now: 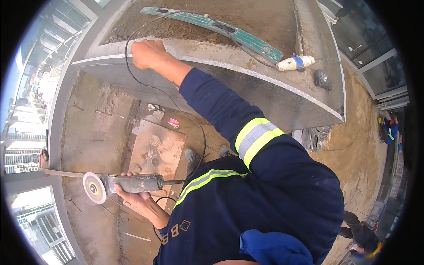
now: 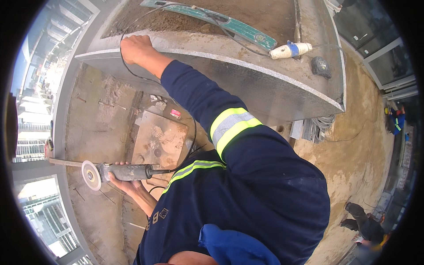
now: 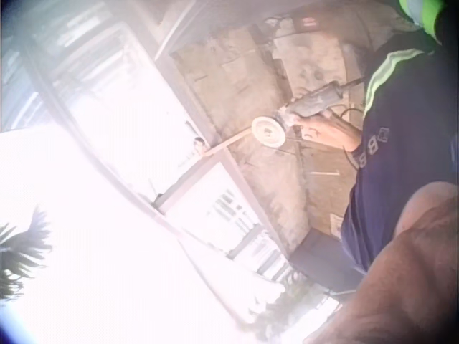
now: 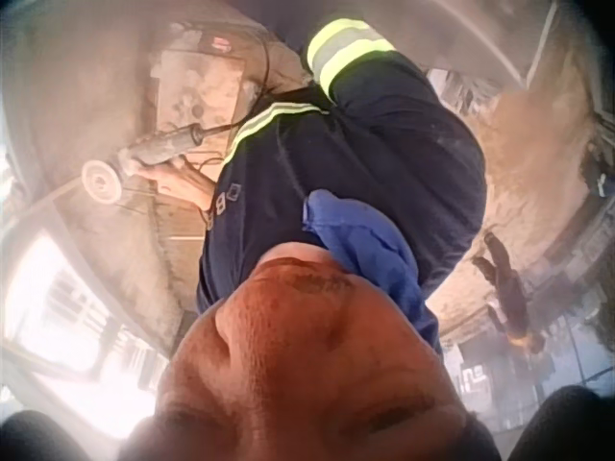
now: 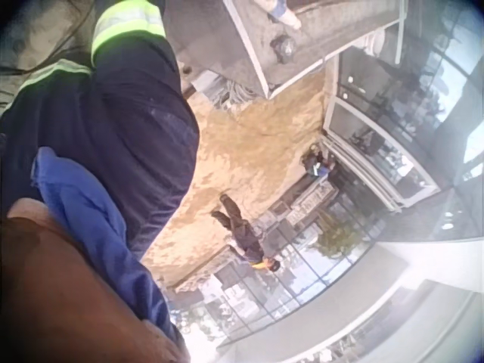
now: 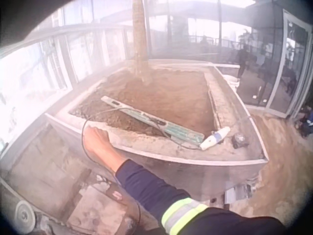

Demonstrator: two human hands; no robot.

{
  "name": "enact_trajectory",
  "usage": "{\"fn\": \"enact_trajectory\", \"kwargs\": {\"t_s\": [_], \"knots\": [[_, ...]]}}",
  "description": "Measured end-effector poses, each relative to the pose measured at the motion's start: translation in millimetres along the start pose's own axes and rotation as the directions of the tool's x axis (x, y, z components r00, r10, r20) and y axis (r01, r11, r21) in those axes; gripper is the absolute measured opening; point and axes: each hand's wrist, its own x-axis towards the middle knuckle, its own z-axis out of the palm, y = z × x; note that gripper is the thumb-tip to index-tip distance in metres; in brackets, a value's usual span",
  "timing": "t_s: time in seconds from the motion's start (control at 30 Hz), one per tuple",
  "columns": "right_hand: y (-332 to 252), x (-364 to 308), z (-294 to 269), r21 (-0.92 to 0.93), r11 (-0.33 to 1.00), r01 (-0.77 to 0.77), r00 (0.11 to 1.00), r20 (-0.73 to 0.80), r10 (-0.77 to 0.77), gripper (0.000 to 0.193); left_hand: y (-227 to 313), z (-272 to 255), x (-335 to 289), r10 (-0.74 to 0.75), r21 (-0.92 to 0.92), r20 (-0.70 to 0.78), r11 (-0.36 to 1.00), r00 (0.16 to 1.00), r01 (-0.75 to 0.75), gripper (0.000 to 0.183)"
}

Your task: The person uses an angle grinder to smooth the edge of a large stone slab. They hold the tool with both hands and move it along the curved edge, generating dust. The person briefly pauses to wipe the surface with their hand before resuming grinding.

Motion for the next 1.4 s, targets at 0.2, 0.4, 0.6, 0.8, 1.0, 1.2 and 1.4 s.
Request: {"fn": "enact_trajectory", "kwargs": {"t_s": [0.2,0.4,0.6,0.8,1.0,1.2,1.4], "knots": [[18.9,-180.6,86.1,0.429,0.795,0.428,0.874,-0.419,-0.245,0.043,1.4,4.5,3.1,-0.001,0.056,-0.043,0.998,0.999,0.004,0.046],[92.5,-330.6,103.8,0.611,0.788,-0.080,0.994,-0.013,0.111,0.050,-14.9,30.4,7.1,-0.101,0.026,0.089,0.995,0.991,0.099,0.045],[125.1,-374.0,62.0,0.596,0.801,-0.060,0.946,-0.221,0.236,0.052,-57.1,78.5,-16.2,-0.190,0.119,0.182,0.978,0.965,0.170,0.052],[119.8,-369.9,58.4,0.651,0.759,0.007,0.953,-0.234,0.192,0.050,-73.6,118.1,-46.3,-0.279,0.104,0.315,0.960,0.907,0.259,0.049],[106.7,-374.4,85.4,0.639,0.769,-0.016,0.982,-0.136,0.133,0.051,-67.8,108.9,-50.8,-0.296,0.143,0.319,0.954,0.900,0.263,0.051],[73.6,-384.0,88.9,0.760,0.643,-0.095,0.995,0.100,0.029,0.070,-67.9,90.7,-54.2,-0.352,0.148,0.300,0.935,0.887,0.321,0.051],[20.8,-374.3,103.2,0.739,0.674,0.006,0.978,0.135,-0.157,0.088,-90.4,88.2,-73.5,-0.433,0.199,0.352,0.901,0.829,0.386,0.048]]}}
